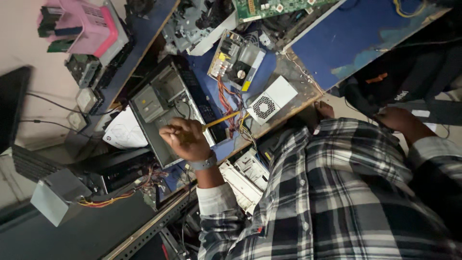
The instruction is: The person uses a yellow-handled screwdriver to remove screws from a white power supply unit on a cluttered workbench. They then lift the unit and set it aside, continuing to work on the same component.
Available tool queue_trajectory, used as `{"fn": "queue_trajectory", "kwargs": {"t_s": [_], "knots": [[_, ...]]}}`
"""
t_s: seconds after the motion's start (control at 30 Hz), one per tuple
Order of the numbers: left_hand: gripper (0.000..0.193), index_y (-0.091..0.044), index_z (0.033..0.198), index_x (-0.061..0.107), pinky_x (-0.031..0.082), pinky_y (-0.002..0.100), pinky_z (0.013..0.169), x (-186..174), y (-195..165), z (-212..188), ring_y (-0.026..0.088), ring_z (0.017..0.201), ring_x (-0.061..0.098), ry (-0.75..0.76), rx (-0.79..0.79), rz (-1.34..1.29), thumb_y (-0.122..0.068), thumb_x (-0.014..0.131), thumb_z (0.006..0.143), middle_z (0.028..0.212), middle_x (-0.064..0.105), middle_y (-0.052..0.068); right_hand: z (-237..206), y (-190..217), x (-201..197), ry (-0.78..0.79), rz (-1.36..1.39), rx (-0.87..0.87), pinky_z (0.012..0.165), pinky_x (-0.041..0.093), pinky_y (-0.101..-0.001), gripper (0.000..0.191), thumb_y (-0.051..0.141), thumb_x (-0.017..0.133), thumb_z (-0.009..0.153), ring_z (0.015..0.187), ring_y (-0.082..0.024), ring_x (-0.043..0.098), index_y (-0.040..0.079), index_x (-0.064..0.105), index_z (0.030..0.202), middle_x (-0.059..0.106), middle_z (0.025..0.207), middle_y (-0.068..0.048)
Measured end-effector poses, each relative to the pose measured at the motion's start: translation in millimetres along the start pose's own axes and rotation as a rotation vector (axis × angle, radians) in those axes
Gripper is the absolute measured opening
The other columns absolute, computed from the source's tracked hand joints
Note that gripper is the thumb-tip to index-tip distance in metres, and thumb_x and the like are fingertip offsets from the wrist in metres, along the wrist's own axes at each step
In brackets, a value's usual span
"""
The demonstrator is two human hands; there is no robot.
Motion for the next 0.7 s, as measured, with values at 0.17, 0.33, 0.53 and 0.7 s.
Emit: {"fn": "queue_trajectory", "kwargs": {"t_s": [0.17,0.33,0.53,0.7], "knots": [[0.029,-0.012,0.1,0.05,0.046,0.035,0.072,8.5,-2.4,-20.2,0.021,0.079,0.049,-0.095,0.058,0.199,-0.038,0.056,0.112,0.093,0.053,0.008,-5.2,7.0,-5.2,-0.098,-0.029,-0.014,0.094,0.056,-0.0471,0.052,0.05,0.05,0.097,0.101,-0.037,0.073,0.009,0.081,0.101,0.077,0.105,-0.018],[0.043,-0.008,0.086,0.057,0.045,0.037,0.062,20.8,5.2,-45.2,0.021,0.066,0.052,-0.334,0.173,0.323,-0.044,0.052,0.109,0.075,0.057,0.007,-6.1,5.4,-1.5,0.179,0.072,0.227,0.088,0.061,-0.0473,0.056,0.051,0.045,0.103,0.091,-0.034,0.077,0.007,0.079,0.109,0.077,0.098,-0.018],[0.054,-0.008,0.082,0.058,0.034,0.03,0.054,36.9,19.1,-48.4,0.013,0.053,0.042,0.037,0.106,0.015,-0.052,0.049,0.11,0.063,0.051,0.002,-2.9,2.7,-1.6,0.051,0.023,0.052,0.088,0.059,-0.0463,0.047,0.044,0.053,0.098,0.093,-0.035,0.076,0.007,0.079,0.113,0.078,0.104,-0.018],[0.041,-0.011,0.094,0.053,0.031,0.027,0.048,32.8,32.8,-33.6,0.01,0.05,0.039,0.098,0.102,-0.056,-0.05,0.058,0.103,0.062,0.047,0.002,-3.9,-1.5,-5.7,0.041,0.124,0.049,0.083,0.06,-0.0475,0.045,0.041,0.052,0.097,0.087,-0.035,0.074,0.005,0.077,0.109,0.078,0.099,-0.02]]}}
Point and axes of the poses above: each hand's wrist, its own z-axis towards the middle knuckle, its own x-axis out of the palm, y = z × x, the point moved 4 cm from there along z, towards the middle knuckle
